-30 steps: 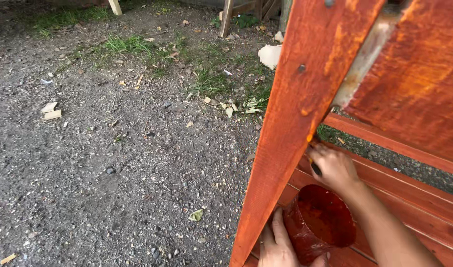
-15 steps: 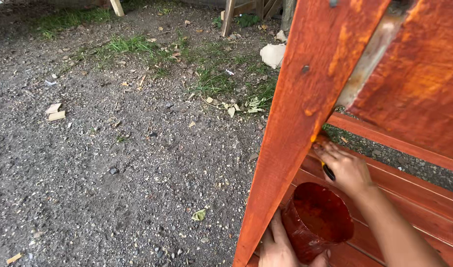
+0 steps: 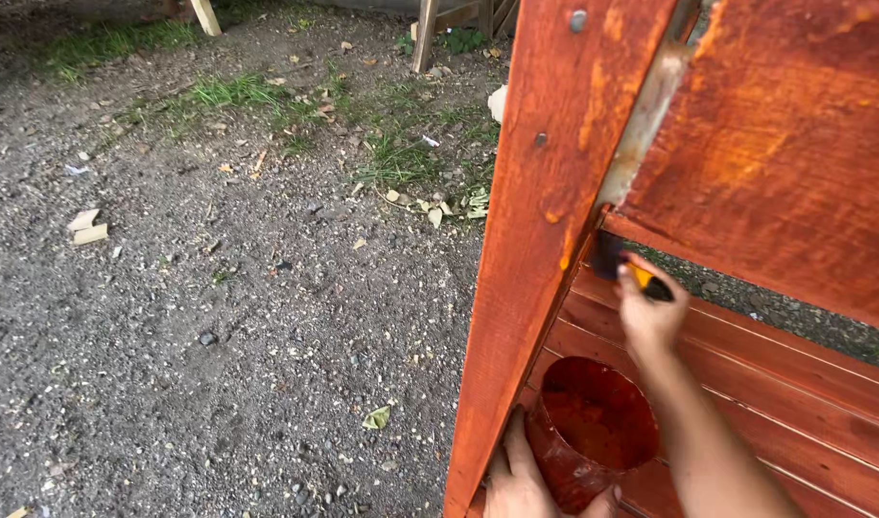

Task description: The person applies reddish-brown stain to a wooden shelf using a paintbrush and a plastic container. They repeatedly dip the brush into the container and spread the stain across the slatted shelf surface and frame.

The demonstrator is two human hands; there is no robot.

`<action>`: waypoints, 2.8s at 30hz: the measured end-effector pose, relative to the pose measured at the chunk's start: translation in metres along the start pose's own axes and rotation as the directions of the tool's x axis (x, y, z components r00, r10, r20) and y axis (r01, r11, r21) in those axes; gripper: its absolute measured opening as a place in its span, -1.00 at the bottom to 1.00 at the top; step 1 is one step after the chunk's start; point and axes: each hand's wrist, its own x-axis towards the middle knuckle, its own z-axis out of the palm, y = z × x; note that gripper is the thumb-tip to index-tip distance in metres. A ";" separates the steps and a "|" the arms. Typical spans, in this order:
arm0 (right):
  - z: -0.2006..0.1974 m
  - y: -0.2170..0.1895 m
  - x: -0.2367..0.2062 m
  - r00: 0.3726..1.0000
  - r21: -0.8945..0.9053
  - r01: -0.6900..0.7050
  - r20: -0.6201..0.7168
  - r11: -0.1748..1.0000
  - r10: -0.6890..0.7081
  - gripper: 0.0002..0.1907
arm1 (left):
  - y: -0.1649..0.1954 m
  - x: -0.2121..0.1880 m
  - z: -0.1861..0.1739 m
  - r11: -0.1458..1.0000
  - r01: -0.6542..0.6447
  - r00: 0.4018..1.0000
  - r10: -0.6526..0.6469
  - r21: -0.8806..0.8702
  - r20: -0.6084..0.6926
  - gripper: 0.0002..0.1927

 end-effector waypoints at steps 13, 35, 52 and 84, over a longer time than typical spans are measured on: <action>0.004 -0.029 0.051 0.871 -0.692 0.293 0.478 0.660 0.115 -0.66 | -0.030 -0.017 0.035 0.991 -0.015 0.990 -0.004 -0.135 -0.138 0.23; -0.041 -0.108 -0.197 0.350 0.246 -0.936 0.588 0.250 0.730 -0.60 | 0.002 -0.133 -0.149 0.993 -0.041 0.842 -0.024 -0.108 -0.539 -0.01; -0.032 -0.144 -0.191 0.811 -0.090 -0.179 0.550 0.980 0.199 -0.85 | 0.031 -0.134 -0.129 0.992 -0.119 0.867 0.080 -0.049 -0.491 -0.16; -0.269 -0.246 -0.195 0.816 -0.262 -0.151 0.510 0.953 0.270 -0.79 | 0.091 -0.141 -0.081 0.922 -0.387 0.856 0.355 -0.012 -0.375 0.00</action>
